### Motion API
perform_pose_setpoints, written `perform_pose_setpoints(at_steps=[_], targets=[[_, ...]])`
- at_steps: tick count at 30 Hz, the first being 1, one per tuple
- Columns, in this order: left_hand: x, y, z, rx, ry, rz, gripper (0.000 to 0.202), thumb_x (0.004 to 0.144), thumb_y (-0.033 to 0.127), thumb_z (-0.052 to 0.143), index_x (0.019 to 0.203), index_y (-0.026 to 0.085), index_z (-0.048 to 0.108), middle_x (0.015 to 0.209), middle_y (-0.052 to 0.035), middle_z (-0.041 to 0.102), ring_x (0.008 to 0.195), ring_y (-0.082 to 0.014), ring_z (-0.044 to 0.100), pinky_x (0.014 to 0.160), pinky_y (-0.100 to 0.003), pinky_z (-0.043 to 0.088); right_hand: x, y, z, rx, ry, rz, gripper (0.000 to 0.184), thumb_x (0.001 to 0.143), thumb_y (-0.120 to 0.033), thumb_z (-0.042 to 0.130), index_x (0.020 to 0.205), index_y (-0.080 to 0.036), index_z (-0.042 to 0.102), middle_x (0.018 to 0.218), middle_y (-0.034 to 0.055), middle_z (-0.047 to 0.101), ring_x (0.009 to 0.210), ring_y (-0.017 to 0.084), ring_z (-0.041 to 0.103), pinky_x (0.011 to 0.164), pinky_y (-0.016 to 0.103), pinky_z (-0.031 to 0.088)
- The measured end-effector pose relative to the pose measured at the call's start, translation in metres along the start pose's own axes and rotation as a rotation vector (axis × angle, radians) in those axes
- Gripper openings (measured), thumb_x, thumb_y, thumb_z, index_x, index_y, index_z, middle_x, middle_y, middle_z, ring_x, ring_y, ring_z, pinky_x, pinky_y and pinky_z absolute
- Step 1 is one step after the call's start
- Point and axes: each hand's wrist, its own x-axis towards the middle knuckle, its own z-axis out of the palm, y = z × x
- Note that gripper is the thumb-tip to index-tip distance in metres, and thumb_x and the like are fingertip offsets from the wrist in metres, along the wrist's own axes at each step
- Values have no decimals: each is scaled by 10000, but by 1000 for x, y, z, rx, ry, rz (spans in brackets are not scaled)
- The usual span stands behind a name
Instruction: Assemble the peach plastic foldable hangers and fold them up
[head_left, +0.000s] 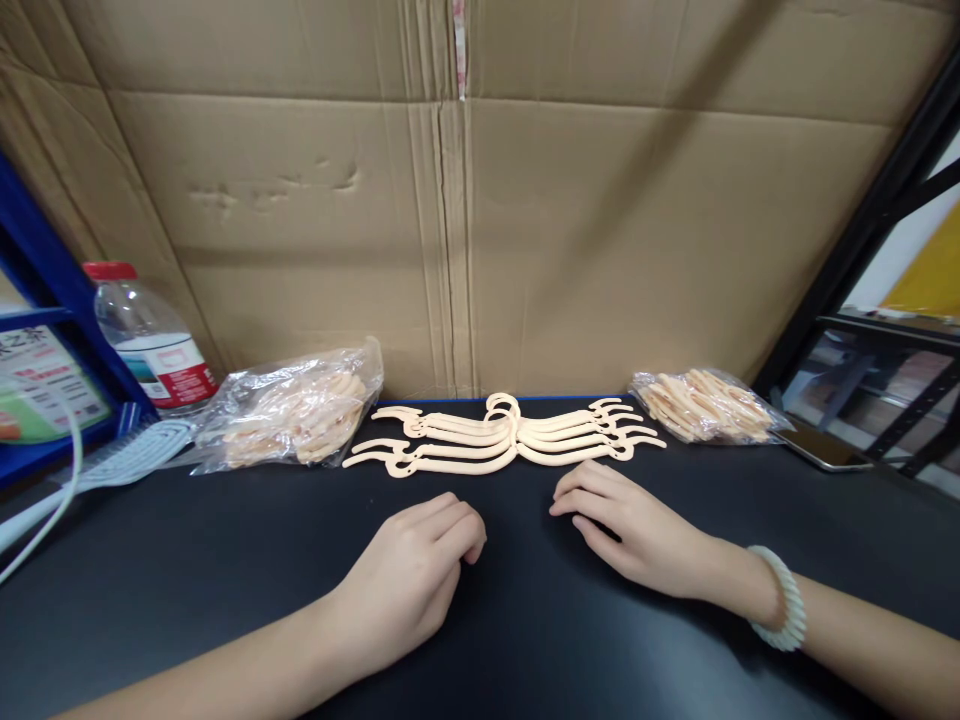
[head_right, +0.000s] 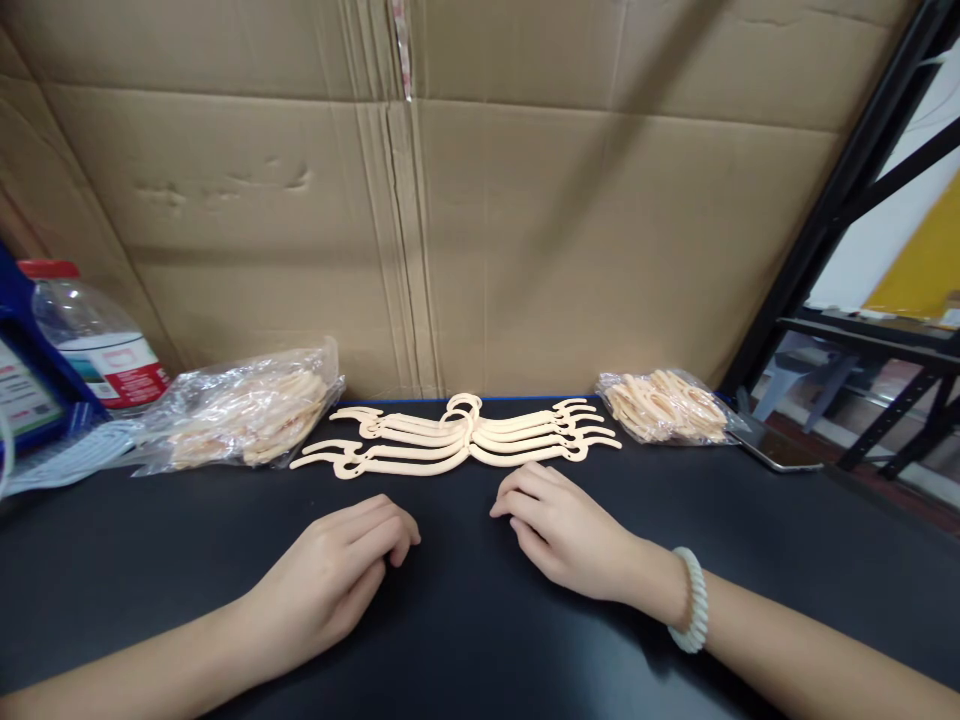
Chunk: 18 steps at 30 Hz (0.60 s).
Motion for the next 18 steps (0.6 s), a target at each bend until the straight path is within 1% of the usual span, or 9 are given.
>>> perform_pose_setpoints(at_steps=[1,3,4,5,7,9,12,15,18], targets=[[0,0,0,-9,8,3,251,769,-34,318,778,199,411,808,-41,589,722,-188,530,625,-296,442,0,-3,-1,-9,-12,-15,243,894,-83,423,1015,-191,604,990,78,614,911,190,546,830,351,469],[1,0,0,-15,14,11,251,725,-43,320,739,203,367,774,-35,573,687,-181,511,601,-287,422,0,-8,-2,-50,-24,-47,173,886,-117,443,844,-181,598,850,60,597,787,180,507,734,339,440],[1,0,0,-13,12,13,249,706,-43,324,727,204,353,760,-34,565,675,-180,502,594,-286,414,-1,-10,-2,-79,-22,-72,189,889,-142,450,750,-182,572,770,47,572,730,174,476,692,336,417],[2,0,0,-10,6,12,246,696,-40,329,717,204,345,749,-34,556,667,-180,494,588,-286,408,-1,-11,-2,-110,-15,-102,245,896,-162,448,669,-184,535,697,33,540,683,167,441,661,334,390],[2,1,0,-5,0,8,232,708,-30,336,712,201,357,732,-34,541,656,-182,480,581,-288,399,-2,-12,-1,-160,3,-164,343,911,-166,421,571,-186,462,599,15,480,630,159,385,633,337,348],[2,1,0,2,1,7,215,754,-11,339,730,195,398,733,-38,537,656,-186,477,581,-293,399,-3,-12,-2,-169,13,-199,364,898,-139,385,538,-188,415,564,11,458,610,158,361,628,344,327],[2,2,0,16,-6,10,200,806,20,349,759,185,450,755,-46,547,674,-192,490,593,-300,408,-3,-10,-5,-98,-7,-200,307,827,-133,353,527,-199,352,566,21,461,596,164,355,615,352,314],[2,2,0,25,-7,9,204,818,25,350,754,182,463,764,-51,556,684,-194,502,597,-300,414,-2,-8,-7,-40,-23,-202,235,758,-166,348,534,-210,295,560,22,446,588,173,358,611,358,308],[2,3,0,27,-4,13,215,823,22,345,746,181,469,757,-50,560,677,-191,502,594,-297,416,-2,-8,-6,-64,-16,-188,223,732,-175,355,528,-213,273,539,18,423,580,177,345,604,354,303]])
